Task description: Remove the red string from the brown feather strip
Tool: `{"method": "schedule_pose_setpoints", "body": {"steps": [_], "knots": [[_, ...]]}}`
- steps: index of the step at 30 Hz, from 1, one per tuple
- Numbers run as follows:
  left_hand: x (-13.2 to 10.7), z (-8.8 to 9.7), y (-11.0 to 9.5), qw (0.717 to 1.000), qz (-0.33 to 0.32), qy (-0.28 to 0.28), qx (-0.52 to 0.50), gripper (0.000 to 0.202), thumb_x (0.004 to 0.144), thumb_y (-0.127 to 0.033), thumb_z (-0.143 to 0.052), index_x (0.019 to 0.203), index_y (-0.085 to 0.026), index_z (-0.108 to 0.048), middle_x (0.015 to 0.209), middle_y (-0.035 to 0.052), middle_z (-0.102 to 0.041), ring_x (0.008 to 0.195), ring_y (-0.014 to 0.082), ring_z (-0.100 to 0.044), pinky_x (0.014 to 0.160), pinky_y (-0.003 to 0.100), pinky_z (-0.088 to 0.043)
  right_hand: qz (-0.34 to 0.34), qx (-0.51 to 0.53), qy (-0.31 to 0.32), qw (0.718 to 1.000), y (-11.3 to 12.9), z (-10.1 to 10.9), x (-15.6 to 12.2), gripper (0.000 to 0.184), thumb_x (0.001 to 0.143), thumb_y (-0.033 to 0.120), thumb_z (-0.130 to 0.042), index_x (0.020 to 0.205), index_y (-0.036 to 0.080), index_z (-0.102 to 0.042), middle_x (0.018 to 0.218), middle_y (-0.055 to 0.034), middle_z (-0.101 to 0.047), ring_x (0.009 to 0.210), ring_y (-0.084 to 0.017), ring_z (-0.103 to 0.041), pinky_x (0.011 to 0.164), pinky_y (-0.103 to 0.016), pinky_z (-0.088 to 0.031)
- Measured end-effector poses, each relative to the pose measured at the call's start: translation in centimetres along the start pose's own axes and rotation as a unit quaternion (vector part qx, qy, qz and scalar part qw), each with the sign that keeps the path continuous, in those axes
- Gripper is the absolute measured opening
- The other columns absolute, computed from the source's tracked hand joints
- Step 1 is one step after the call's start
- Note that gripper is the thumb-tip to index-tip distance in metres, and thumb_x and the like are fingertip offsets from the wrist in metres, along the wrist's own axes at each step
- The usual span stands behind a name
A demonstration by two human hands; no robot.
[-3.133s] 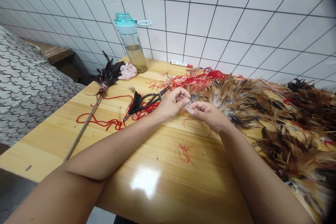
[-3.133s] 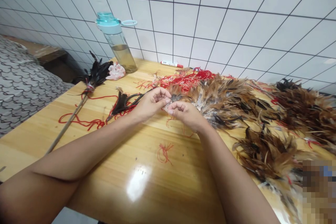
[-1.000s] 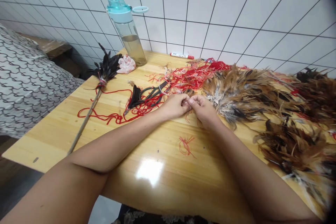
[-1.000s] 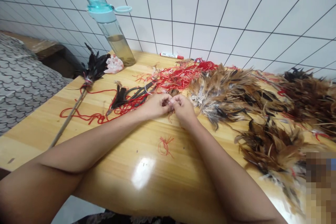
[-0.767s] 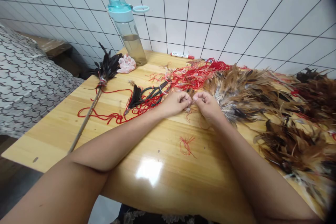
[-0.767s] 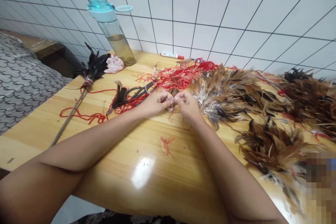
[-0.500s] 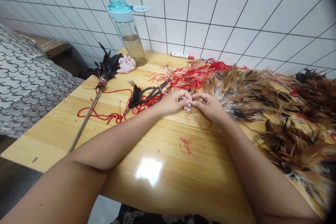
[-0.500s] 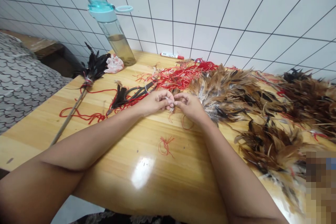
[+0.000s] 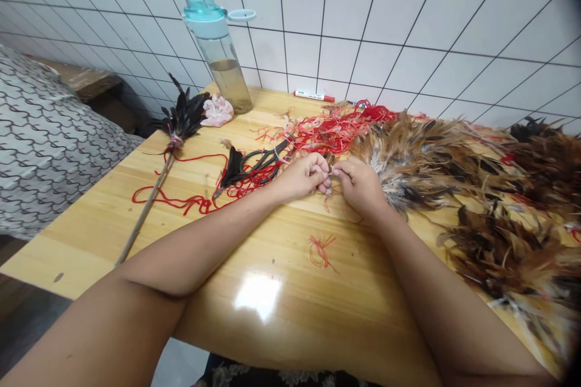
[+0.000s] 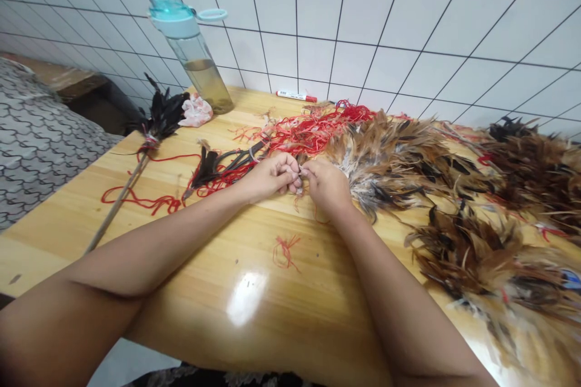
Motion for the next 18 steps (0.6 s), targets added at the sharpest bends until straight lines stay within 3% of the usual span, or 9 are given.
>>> {"method": "schedule_pose_setpoints", "body": {"steps": [6,13,16,18], "knots": [[0.2,0.2,0.3,0.999,0.015,0.011,-0.038,0.004,0.083,-0.009,-0.054,0.086,-0.011,-0.055,0.067,0.0031,-0.067,0.056,0.0091,-0.064,0.046,0.015,-0.040,0.063,-0.043,0.014,0.997,1.5,0.2,-0.3,0.027,0.092,0.024,-0.041,0.084,0.019,-0.067,0.080,-0.0058,-0.062,0.075,-0.017,-0.053,0.065,-0.027,-0.034],[0.7,1.4,1.3,0.989,0.025,-0.024,-0.143,0.008,0.073,-0.011,-0.067,0.078,-0.010,-0.061,0.064,0.0038,-0.066,0.062,0.0112,-0.066,0.048,0.015,-0.040,0.126,-0.219,0.011,0.967,2.9,-0.1,-1.3,0.032,0.095,0.030,-0.039,0.105,0.022,-0.068,0.080,-0.0076,-0.063,0.069,-0.016,-0.049,0.056,-0.030,-0.021],[0.6,1.5,1.3,0.987,0.027,-0.030,-0.158,0.012,0.068,-0.009,-0.070,0.076,-0.009,-0.062,0.063,0.0036,-0.066,0.061,0.0105,-0.064,0.049,0.015,-0.039,0.116,-0.211,0.027,0.970,2.9,-0.3,-1.2,0.032,0.095,0.031,-0.038,0.101,0.020,-0.068,0.082,-0.0088,-0.064,0.069,-0.017,-0.050,0.057,-0.030,-0.023],[0.5,1.5,1.1,0.986,0.030,-0.032,-0.163,0.013,0.066,-0.008,-0.071,0.075,-0.009,-0.062,0.065,0.0040,-0.066,0.062,0.0109,-0.065,0.049,0.016,-0.038,0.083,-0.151,0.027,0.985,2.2,0.0,-0.8,0.028,0.094,0.029,-0.041,0.099,0.020,-0.067,0.088,-0.0084,-0.067,0.074,-0.017,-0.054,0.059,-0.029,-0.028]]}}
Point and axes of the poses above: each hand's wrist, its own x-axis towards the middle knuckle, its own z-axis out of the back of the hand, y = z × x, the point moved 10 cm from there along x, towards the middle knuckle
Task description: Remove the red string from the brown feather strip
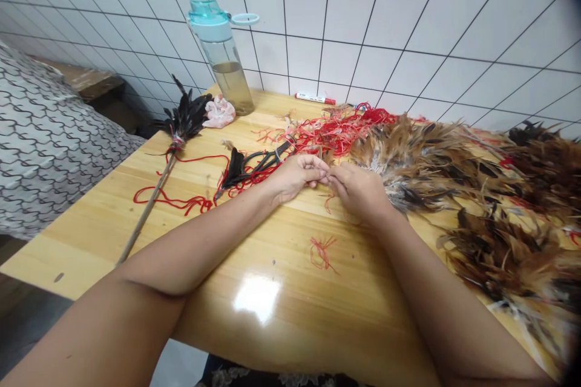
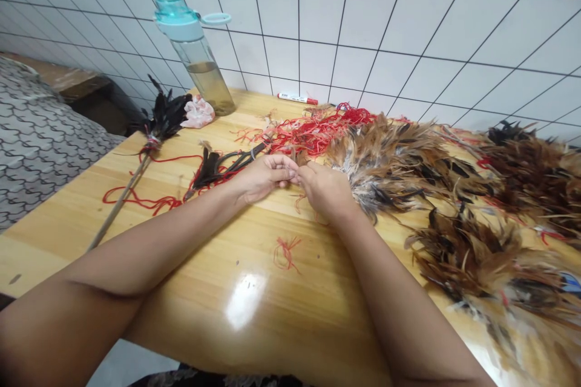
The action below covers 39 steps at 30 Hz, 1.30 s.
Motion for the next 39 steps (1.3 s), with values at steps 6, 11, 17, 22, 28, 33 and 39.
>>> {"method": "schedule_pose_setpoints", "body": {"steps": [6,11,17,22,28,33,39], "knots": [[-0.4,-0.3,-0.5,1.000,-0.003,-0.005,0.020,0.012,0.066,-0.006,-0.067,0.074,-0.009,-0.059,0.069,0.0045,-0.066,0.062,0.0102,-0.065,0.047,0.015,-0.033,-0.106,0.215,-0.052,0.969,-3.8,0.2,0.4,0.019,0.083,0.022,-0.052,0.094,0.020,-0.068,0.088,-0.0061,-0.069,0.076,-0.018,-0.058,0.069,-0.029,-0.039],[-0.2,-0.5,-0.4,1.000,-0.012,0.000,0.016,0.016,0.066,-0.011,-0.071,0.076,-0.011,-0.059,0.066,0.0020,-0.064,0.060,0.0087,-0.063,0.046,0.014,-0.032,-0.135,0.294,-0.023,0.946,-4.0,-1.4,0.3,0.018,0.079,0.026,-0.056,0.088,0.020,-0.070,0.075,-0.0025,-0.066,0.063,-0.015,-0.052,0.062,-0.028,-0.038],[0.1,-0.3,0.0,1.000,-0.017,0.001,0.007,0.019,0.067,-0.015,-0.072,0.081,-0.011,-0.059,0.068,0.0027,-0.066,0.061,0.0101,-0.066,0.045,0.014,-0.034,-0.175,0.300,-0.017,0.938,-4.0,-2.2,0.0,0.020,0.078,0.033,-0.059,0.088,0.020,-0.070,0.061,0.0012,-0.057,0.056,-0.013,-0.047,0.057,-0.026,-0.035],[0.2,-0.2,0.3,1.000,-0.012,-0.001,0.004,0.015,0.069,-0.012,-0.070,0.081,-0.010,-0.062,0.071,0.0047,-0.068,0.061,0.0095,-0.065,0.048,0.014,-0.038,-0.146,0.256,-0.028,0.955,-3.5,-2.0,0.1,0.012,0.079,0.025,-0.056,0.077,0.020,-0.066,0.069,-0.0014,-0.062,0.062,-0.014,-0.050,0.060,-0.026,-0.035],[0.3,-0.2,0.6,1.000,0.005,0.010,-0.020,0.014,0.067,-0.009,-0.073,0.080,-0.008,-0.067,0.070,0.0042,-0.069,0.062,0.0078,-0.065,0.059,0.016,-0.049,-0.175,0.313,0.013,0.933,-3.9,-2.9,0.0,0.011,0.079,0.026,-0.053,0.076,0.020,-0.061,0.063,0.0011,-0.057,0.058,-0.013,-0.047,0.057,-0.025,-0.034],[0.3,-0.3,1.1,0.998,0.030,0.015,-0.061,0.016,0.063,-0.010,-0.078,0.076,-0.007,-0.069,0.075,0.0067,-0.071,0.070,0.0110,-0.068,0.073,0.022,-0.055,-0.206,0.359,0.015,0.910,-4.2,-3.0,-0.1,0.010,0.077,0.028,-0.054,0.075,0.019,-0.058,0.059,0.0028,-0.052,0.054,-0.012,-0.042,0.055,-0.025,-0.033],[0.2,-0.2,1.0,0.998,0.029,0.019,-0.043,0.021,0.062,-0.012,-0.080,0.080,-0.006,-0.069,0.073,0.0080,-0.071,0.069,0.0114,-0.068,0.072,0.023,-0.054,-0.193,0.340,0.000,0.920,-4.0,-2.5,-0.1,0.009,0.076,0.024,-0.052,0.073,0.018,-0.058,0.060,0.0028,-0.052,0.055,-0.011,-0.042,0.055,-0.024,-0.032]]}}
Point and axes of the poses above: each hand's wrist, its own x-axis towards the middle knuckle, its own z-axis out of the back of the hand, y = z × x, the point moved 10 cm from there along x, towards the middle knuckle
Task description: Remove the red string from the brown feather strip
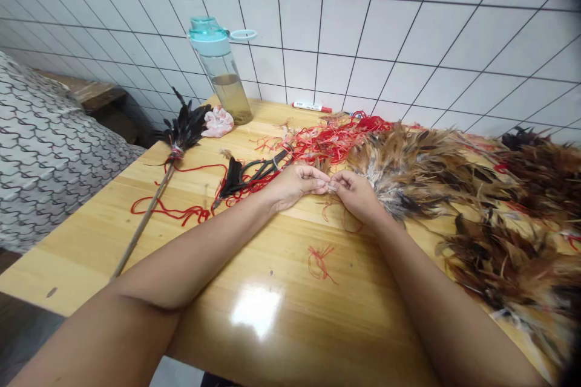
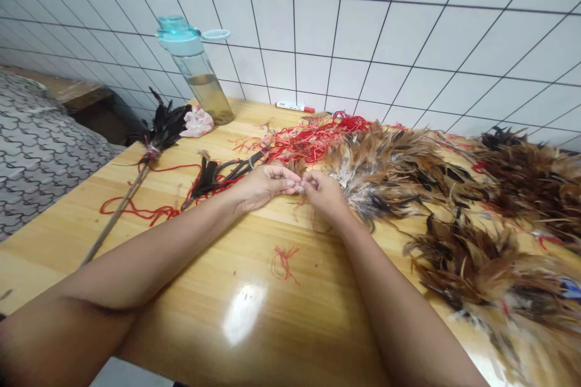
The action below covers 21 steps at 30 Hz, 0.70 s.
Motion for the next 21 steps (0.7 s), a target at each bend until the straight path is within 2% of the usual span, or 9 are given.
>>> {"method": "schedule_pose_setpoints", "body": {"steps": [4,7,11,14,21], "knots": [[-0.1,-0.1,-0.4,0.998,-0.023,-0.015,0.053,0.017,0.064,-0.010,-0.075,0.079,-0.008,-0.067,0.069,0.0053,-0.069,0.063,0.0091,-0.064,0.063,0.020,-0.050,0.007,-0.015,0.001,1.000,0.1,-0.2,0.0,0.009,0.077,0.024,-0.052,0.075,0.018,-0.059,0.060,0.0024,-0.054,0.055,-0.011,-0.043,0.054,-0.023,-0.032],[-0.2,0.0,-1.4,0.987,-0.076,-0.045,0.137,0.014,0.067,-0.012,-0.070,0.079,-0.010,-0.064,0.069,0.0021,-0.066,0.061,0.0073,-0.060,0.057,0.018,-0.046,0.014,-0.023,0.002,1.000,0.1,-0.3,0.0,0.010,0.079,0.024,-0.051,0.075,0.018,-0.059,0.062,0.0015,-0.056,0.057,-0.011,-0.046,0.056,-0.023,-0.034],[-0.7,-0.2,-2.9,0.950,-0.159,-0.068,0.258,0.019,0.071,-0.013,-0.063,0.091,-0.014,-0.064,0.078,0.0012,-0.067,0.068,0.0081,-0.061,0.066,0.020,-0.048,0.034,-0.008,0.007,0.999,0.3,-0.7,-0.1,0.013,0.080,0.028,-0.053,0.075,0.019,-0.058,0.065,0.0012,-0.057,0.059,-0.012,-0.047,0.058,-0.023,-0.035],[-1.0,-0.4,-3.6,0.920,-0.203,-0.076,0.327,0.020,0.075,-0.016,-0.060,0.095,-0.015,-0.064,0.080,0.0015,-0.067,0.070,0.0091,-0.061,0.068,0.021,-0.048,0.043,0.017,0.019,0.999,0.6,-1.1,-0.1,0.018,0.082,0.033,-0.052,0.074,0.018,-0.058,0.066,0.0010,-0.056,0.060,-0.011,-0.047,0.057,-0.023,-0.036],[-1.6,-0.7,-4.6,0.885,-0.256,-0.085,0.380,0.009,0.079,-0.019,-0.058,0.085,-0.016,-0.063,0.078,0.0008,-0.066,0.071,0.0101,-0.060,0.068,0.022,-0.047,0.010,0.143,0.009,0.990,-0.9,-0.7,0.4,0.022,0.079,0.037,-0.055,0.081,0.017,-0.063,0.078,-0.0019,-0.066,0.072,-0.014,-0.056,0.070,-0.026,-0.044]]}}
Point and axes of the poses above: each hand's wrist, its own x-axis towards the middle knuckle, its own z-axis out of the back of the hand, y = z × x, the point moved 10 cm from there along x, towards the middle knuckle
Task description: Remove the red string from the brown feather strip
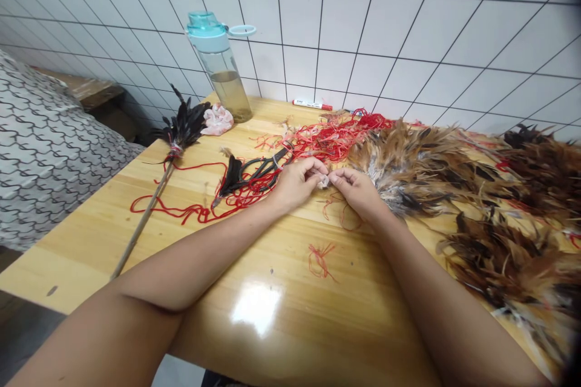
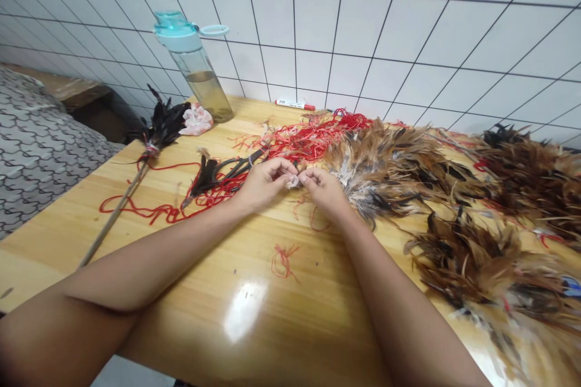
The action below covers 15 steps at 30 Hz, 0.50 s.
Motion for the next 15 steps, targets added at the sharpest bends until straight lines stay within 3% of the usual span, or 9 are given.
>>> {"method": "schedule_pose_setpoints", "body": {"steps": [3,8,15], "knots": [[0.0,-0.1,-0.8,0.999,-0.030,0.013,0.043,0.007,0.080,-0.019,-0.058,0.082,-0.017,-0.064,0.076,0.0001,-0.065,0.071,0.0105,-0.057,0.068,0.023,-0.045,-0.017,0.000,-0.024,1.000,-0.5,0.6,0.1,0.021,0.077,0.035,-0.058,0.083,0.017,-0.066,0.077,-0.0021,-0.067,0.070,-0.014,-0.057,0.068,-0.026,-0.045],[-0.3,0.0,-2.5,0.991,-0.094,0.008,0.099,0.010,0.081,-0.014,-0.056,0.079,-0.017,-0.065,0.079,0.0006,-0.064,0.077,0.0112,-0.056,0.072,0.024,-0.043,-0.014,-0.046,-0.003,0.999,0.1,0.1,0.0,0.018,0.076,0.031,-0.059,0.081,0.017,-0.068,0.074,-0.0008,-0.068,0.064,-0.013,-0.055,0.063,-0.025,-0.043],[-0.4,0.1,-2.5,0.987,-0.092,-0.003,0.132,0.010,0.078,-0.012,-0.056,0.075,-0.017,-0.065,0.075,0.0003,-0.062,0.073,0.0113,-0.054,0.068,0.023,-0.041,-0.015,-0.129,-0.023,0.991,0.4,0.3,-0.1,0.016,0.077,0.026,-0.060,0.086,0.018,-0.071,0.073,-0.0008,-0.068,0.058,-0.011,-0.051,0.060,-0.025,-0.040]]}}
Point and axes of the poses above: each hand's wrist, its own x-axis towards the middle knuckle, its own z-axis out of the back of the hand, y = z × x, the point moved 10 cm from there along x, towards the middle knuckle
